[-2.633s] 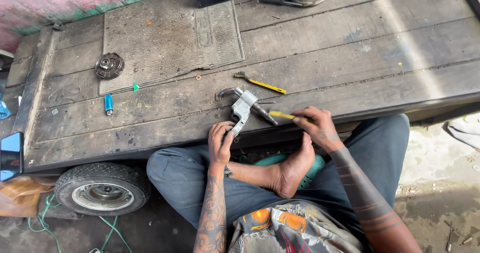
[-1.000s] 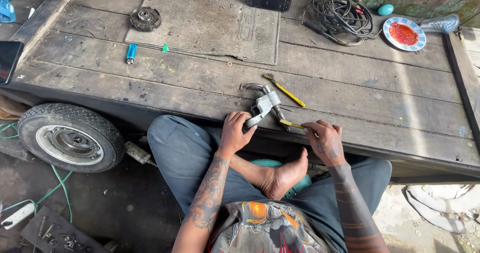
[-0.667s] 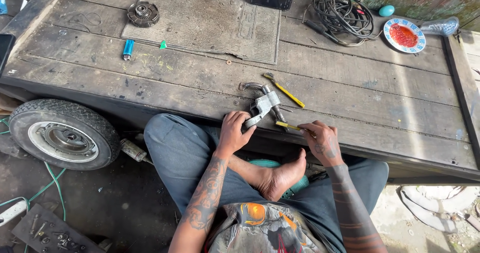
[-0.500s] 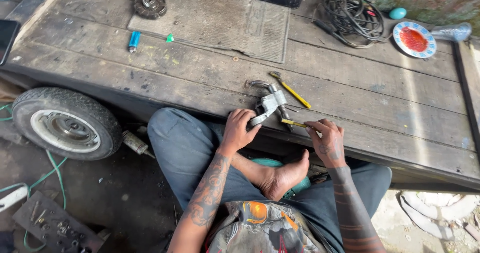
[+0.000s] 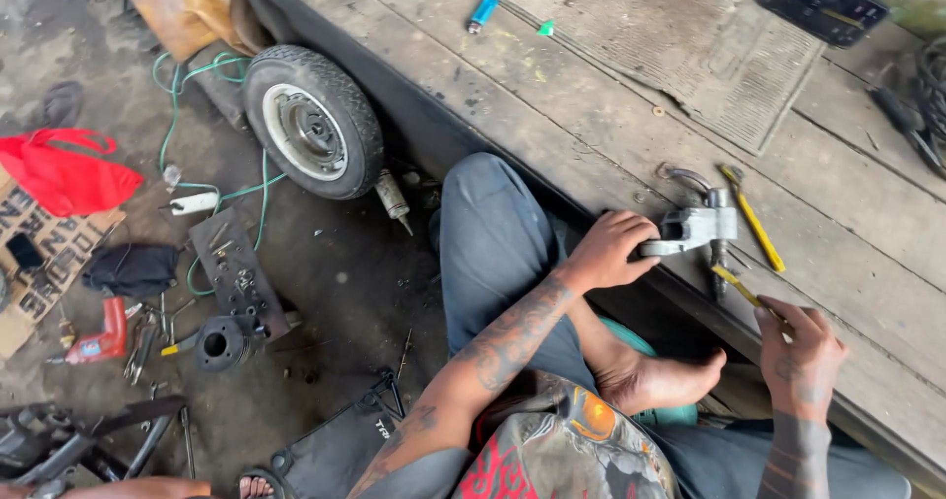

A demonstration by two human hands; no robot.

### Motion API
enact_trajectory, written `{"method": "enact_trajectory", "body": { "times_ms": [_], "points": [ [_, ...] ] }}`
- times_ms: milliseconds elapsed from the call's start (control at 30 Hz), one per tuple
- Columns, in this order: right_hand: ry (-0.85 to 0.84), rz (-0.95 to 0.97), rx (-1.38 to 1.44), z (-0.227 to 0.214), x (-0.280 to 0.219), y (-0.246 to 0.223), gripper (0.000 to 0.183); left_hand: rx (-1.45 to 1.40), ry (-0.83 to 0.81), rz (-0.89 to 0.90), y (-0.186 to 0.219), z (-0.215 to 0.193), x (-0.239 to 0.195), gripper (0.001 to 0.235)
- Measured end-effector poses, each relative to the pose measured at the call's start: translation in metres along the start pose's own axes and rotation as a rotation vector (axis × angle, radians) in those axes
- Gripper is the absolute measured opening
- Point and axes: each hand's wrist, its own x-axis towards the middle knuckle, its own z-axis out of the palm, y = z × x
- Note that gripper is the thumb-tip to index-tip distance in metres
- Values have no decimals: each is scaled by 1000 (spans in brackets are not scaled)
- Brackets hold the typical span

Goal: Cleaning a metal engine component using a wire brush and a small scraping tool.

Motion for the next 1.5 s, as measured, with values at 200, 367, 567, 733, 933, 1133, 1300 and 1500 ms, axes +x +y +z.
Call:
{"method": "enact_trajectory", "body": {
  "times_ms": [200, 367, 567, 733, 933, 1133, 1300, 1500],
  "points": [
    [8, 15, -34, -5, -5, 11, 18, 22, -1, -31, 1, 2, -3, 30],
    [-51, 40, 46, -16, -7, -5, 17, 25, 9, -21, 2, -2, -1, 28],
    [-1, 33, 16, -14, -7, 2, 18, -24, 54, 54, 5, -10, 3, 29],
    [98, 84, 135, -22, -3, -29, 13, -33, 99, 86, -14, 9, 0, 35],
    [134, 111, -73, -21, -2, -21, 15, -40, 12, 8, -3, -5, -1, 30],
    [113, 117, -98, -15, 4, -15, 12, -29, -10, -28, 0, -8, 0, 29],
    [57, 101, -88, -14, 13, -36, 10, -63, -52, -45, 11, -21, 4, 24],
    [70, 49, -129, -17, 29, -37, 11, -47, -46, -30, 5, -16, 2, 27]
  ]
}}
